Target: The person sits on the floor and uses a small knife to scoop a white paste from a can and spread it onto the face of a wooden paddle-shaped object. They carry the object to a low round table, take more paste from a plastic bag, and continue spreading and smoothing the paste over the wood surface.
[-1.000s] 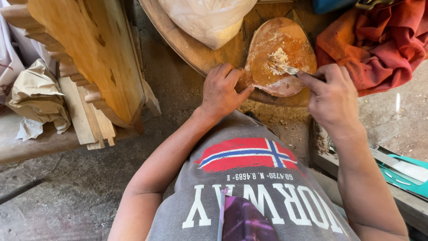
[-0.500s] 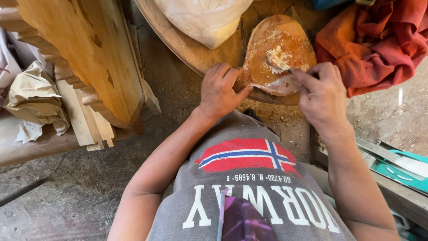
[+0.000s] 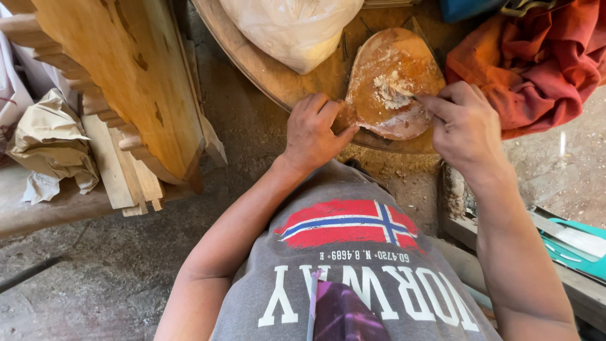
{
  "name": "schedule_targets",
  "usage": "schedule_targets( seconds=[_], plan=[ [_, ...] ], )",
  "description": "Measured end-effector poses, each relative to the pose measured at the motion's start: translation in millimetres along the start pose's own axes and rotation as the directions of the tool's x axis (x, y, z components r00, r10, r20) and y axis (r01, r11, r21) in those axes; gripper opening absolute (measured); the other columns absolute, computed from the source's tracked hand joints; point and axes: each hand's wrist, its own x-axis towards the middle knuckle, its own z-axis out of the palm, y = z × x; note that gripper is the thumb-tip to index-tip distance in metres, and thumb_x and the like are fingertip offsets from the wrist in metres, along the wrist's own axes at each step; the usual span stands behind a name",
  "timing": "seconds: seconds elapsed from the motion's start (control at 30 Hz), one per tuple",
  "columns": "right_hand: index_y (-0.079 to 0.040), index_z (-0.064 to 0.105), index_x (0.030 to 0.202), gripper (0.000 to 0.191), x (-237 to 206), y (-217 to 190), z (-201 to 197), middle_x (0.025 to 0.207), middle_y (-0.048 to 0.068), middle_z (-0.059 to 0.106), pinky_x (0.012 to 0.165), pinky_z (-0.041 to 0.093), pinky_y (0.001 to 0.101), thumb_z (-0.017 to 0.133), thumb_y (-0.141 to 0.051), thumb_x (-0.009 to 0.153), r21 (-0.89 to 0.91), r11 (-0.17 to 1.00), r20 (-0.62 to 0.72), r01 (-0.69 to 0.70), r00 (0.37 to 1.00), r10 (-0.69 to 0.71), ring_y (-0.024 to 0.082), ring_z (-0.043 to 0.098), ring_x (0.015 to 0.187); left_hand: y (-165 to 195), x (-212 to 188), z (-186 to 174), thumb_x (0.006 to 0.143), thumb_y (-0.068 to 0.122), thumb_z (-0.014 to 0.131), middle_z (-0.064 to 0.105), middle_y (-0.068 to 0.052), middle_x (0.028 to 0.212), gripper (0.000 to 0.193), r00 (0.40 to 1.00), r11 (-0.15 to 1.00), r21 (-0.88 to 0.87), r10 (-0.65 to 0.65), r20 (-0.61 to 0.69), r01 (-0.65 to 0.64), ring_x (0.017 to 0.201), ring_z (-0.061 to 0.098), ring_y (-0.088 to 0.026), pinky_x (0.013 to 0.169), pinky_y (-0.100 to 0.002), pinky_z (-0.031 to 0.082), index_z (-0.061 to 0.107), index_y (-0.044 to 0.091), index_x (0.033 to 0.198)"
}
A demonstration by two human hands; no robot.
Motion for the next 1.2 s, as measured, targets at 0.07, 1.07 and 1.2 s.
schedule_targets(
  seconds=[0.07,1.07,1.2],
  plan=[
    [-0.013,0.081,0.114,0.026,-1,-3,0,0.1,0.008,0.064,0.09,0.054,0.0399,0.069,0.001,0.095,-0.04,0.999,-0.012,-0.007,1.0,0.007,0.028,0.064,0.099,0,-1,0,0.07,0.026,0.092,0.059,-0.013,0.095,0.043,1.0,1.0,-0.002,-0.008,-0.001,0.008,0.093,0.06,-0.036,0.083,-0.047,0.049,0.069,0.004,0.1],
    [-0.012,0.08,0.116,0.032,-15,-32,6,0.102,0.014,0.061,0.083,0.052,0.041,0.069,0.004,0.09,-0.131,0.991,-0.122,-0.017,0.993,0.001,0.033,0.06,0.097,1,-1,-2,0.071,0.025,0.091,0.059,-0.013,0.095,0.042,1.0,1.0,0.006,0.007,-0.009,-0.007,0.093,0.06,-0.036,0.082,-0.047,0.049,0.068,0.005,0.099],
    [-0.011,0.081,0.115,0.031,-21,-20,-11,0.101,0.011,0.065,0.087,0.054,0.0397,0.067,0.004,0.091,-0.136,0.991,-0.046,-0.015,0.999,0.009,0.03,0.065,0.101,-1,-2,-1,0.071,0.026,0.092,0.059,-0.013,0.095,0.042,1.0,1.0,0.01,0.016,-0.015,-0.016,0.092,0.06,-0.035,0.082,-0.047,0.049,0.068,0.005,0.099]
  ],
)
